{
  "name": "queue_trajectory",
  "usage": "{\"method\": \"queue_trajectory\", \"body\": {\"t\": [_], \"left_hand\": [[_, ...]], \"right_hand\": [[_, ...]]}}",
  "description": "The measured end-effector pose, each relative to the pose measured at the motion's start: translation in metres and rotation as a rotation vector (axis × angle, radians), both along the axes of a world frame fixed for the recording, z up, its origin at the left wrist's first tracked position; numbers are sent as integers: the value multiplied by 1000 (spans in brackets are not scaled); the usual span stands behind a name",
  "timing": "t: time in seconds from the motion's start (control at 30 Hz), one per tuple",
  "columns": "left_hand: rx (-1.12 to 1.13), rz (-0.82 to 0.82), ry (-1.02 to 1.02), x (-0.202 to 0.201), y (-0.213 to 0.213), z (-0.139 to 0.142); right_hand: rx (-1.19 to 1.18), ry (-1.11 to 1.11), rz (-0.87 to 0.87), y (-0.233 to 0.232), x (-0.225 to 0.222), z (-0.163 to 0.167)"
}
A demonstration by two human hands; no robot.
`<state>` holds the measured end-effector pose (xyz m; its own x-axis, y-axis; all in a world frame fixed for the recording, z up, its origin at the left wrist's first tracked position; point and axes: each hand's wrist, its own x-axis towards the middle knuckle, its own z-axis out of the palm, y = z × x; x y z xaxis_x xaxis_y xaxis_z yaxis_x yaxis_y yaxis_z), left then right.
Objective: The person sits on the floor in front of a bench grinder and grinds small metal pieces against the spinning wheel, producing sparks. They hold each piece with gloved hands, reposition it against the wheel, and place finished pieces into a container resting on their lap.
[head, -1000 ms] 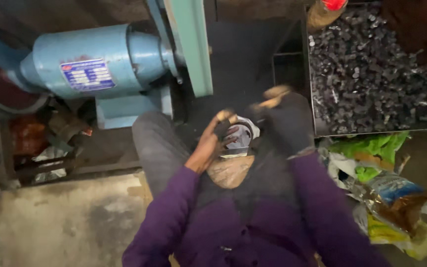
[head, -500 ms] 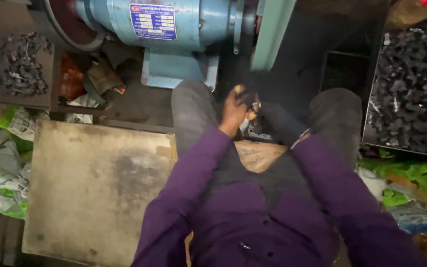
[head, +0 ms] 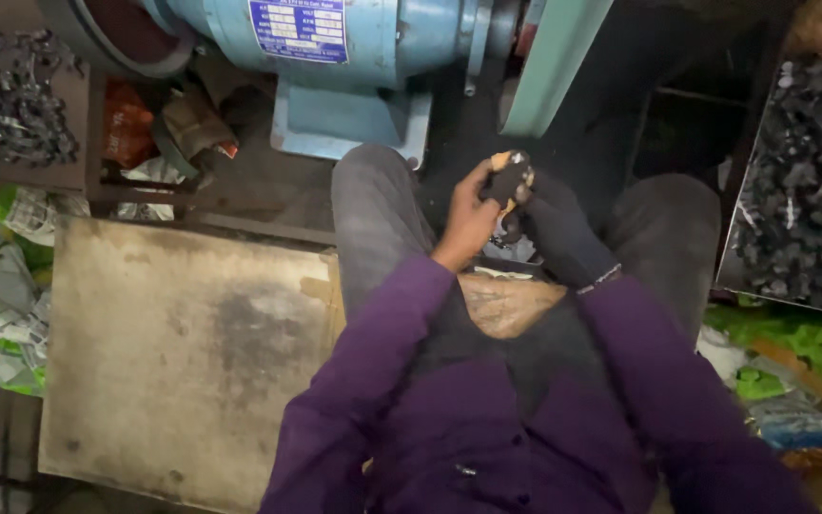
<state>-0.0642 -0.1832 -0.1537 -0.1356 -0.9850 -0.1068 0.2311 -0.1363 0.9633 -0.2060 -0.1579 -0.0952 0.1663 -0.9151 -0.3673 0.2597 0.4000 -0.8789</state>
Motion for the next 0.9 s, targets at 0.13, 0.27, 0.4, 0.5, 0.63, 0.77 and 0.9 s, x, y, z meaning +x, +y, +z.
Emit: {"method": "queue_trajectory", "body": {"t": [0.13,0.27,0.4,0.5,0.63,0.77,0.9], "left_hand": [[430,-70,57,0,5,-2],[103,-1,-126,-2,-4,-14],[194,34,-370,-7,-19,-21],[151,-1,-257,-7,-18,-25],[250,-37,-139,-6,-7,-11],[356,-45,168,-7,-18,7],[555,-188,425,2,-25,21]], "right_hand": [[297,-41,-58,-6,1,-10],[110,-24,-115,-19,-6,-28],[110,-106,-75,-33,-14,-37],[200,-318,-171,-32,-16,-36],[-199,192,-66,-16,-12,-24],[-270,412,-64,-5,-6,-11],[357,-298,-60,-4,-5,-5]]}}
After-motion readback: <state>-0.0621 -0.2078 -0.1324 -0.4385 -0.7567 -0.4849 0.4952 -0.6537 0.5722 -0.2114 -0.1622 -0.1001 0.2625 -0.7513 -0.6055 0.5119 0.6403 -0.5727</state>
